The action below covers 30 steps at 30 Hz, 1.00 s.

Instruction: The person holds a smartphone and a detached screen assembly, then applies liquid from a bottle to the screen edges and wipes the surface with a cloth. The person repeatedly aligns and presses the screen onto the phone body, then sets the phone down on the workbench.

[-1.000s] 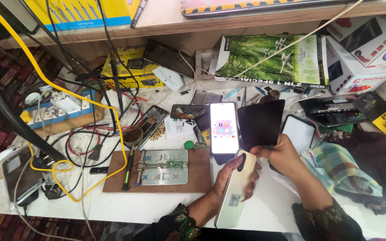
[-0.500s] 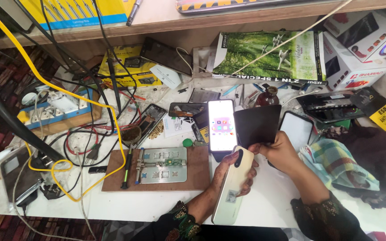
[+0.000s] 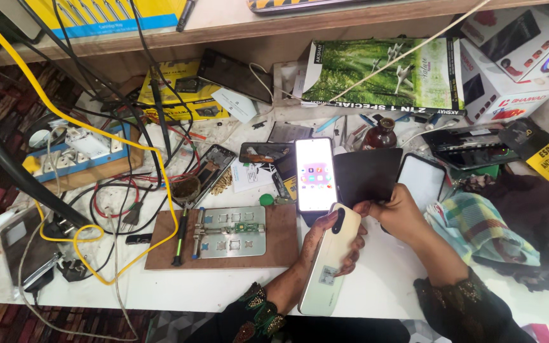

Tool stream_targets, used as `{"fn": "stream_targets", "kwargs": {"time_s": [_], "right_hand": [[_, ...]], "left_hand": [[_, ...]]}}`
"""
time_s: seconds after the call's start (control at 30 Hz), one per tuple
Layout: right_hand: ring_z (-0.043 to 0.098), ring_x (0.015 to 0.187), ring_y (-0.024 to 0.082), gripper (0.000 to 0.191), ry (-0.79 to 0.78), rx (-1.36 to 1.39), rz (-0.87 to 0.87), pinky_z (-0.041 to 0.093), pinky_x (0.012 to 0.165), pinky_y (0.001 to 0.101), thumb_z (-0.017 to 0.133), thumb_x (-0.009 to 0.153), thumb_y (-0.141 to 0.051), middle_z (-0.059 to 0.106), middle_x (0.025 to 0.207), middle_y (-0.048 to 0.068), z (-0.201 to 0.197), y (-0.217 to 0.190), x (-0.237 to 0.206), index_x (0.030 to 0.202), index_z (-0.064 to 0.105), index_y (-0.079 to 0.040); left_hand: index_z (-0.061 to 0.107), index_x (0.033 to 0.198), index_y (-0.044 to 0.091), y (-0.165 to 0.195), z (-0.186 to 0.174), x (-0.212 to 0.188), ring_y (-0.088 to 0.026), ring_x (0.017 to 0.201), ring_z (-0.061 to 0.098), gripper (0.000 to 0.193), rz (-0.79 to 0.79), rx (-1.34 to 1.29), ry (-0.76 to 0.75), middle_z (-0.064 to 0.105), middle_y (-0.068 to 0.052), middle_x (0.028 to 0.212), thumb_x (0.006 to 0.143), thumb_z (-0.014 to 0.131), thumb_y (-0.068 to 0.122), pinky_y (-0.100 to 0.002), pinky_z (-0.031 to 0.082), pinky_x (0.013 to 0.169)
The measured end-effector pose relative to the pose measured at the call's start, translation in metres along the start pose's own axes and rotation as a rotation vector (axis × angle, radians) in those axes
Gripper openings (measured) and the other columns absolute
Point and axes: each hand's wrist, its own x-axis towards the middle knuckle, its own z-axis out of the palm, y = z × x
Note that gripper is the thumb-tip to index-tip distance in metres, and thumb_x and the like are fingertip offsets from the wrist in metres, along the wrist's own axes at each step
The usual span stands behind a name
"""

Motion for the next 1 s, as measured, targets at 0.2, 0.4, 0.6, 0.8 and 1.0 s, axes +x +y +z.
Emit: {"fn": "stream_targets", "kwargs": {"time_s": [0.2,0.4,0.6,0.8,1.0], "right_hand": [[0.073,0.075,0.012,0.011,-0.009,0.006,-0.012,0.061,0.071,0.0285,0.068,0.086,0.007,0.079,0.081,0.006,0.0,-0.002,0.0,0.089,0.078,0.002],[0.072,0.073,0.013,0.006,0.002,-0.036,-0.012,0.06,0.068,0.0289,0.072,0.086,0.004,0.078,0.078,0.007,0.0,-0.006,-0.001,0.087,0.078,0.002],[0.072,0.074,0.012,0.006,0.006,-0.01,0.004,0.06,0.069,0.029,0.075,0.084,0.003,0.078,0.08,0.006,0.002,-0.009,-0.002,0.09,0.077,0.002],[0.071,0.075,0.012,0.008,-0.007,-0.007,-0.014,0.06,0.069,0.0292,0.077,0.084,0.001,0.078,0.081,0.006,0.002,-0.012,-0.003,0.092,0.077,0.002],[0.072,0.075,0.012,0.006,-0.009,-0.025,-0.022,0.06,0.07,0.0291,0.075,0.085,0.001,0.079,0.081,0.006,0.001,-0.007,-0.003,0.09,0.078,0.002]], "left_hand": [[0.058,0.122,0.0,0.003,0.002,0.0,-0.019,0.056,0.061,0.067,-0.016,-0.005,-0.003,0.061,-0.011,0.09,0.096,0.057,0.062,-0.028,0.044,0.042],[0.058,0.122,-0.001,0.002,0.002,0.0,-0.018,0.058,0.062,0.068,-0.003,-0.017,0.009,0.061,-0.011,0.09,0.097,0.059,0.062,-0.027,0.047,0.045],[0.059,0.121,-0.001,0.003,0.004,-0.001,-0.017,0.058,0.061,0.066,-0.005,0.001,0.02,0.06,-0.01,0.09,0.096,0.06,0.06,-0.026,0.048,0.046],[0.059,0.121,-0.002,0.003,0.005,-0.002,-0.016,0.056,0.061,0.065,0.019,0.038,0.032,0.06,-0.01,0.089,0.098,0.058,0.059,-0.026,0.046,0.043],[0.058,0.122,-0.002,0.004,0.001,-0.001,-0.018,0.057,0.064,0.067,0.013,0.021,-0.028,0.061,-0.01,0.09,0.098,0.056,0.06,-0.028,0.045,0.042]]}}
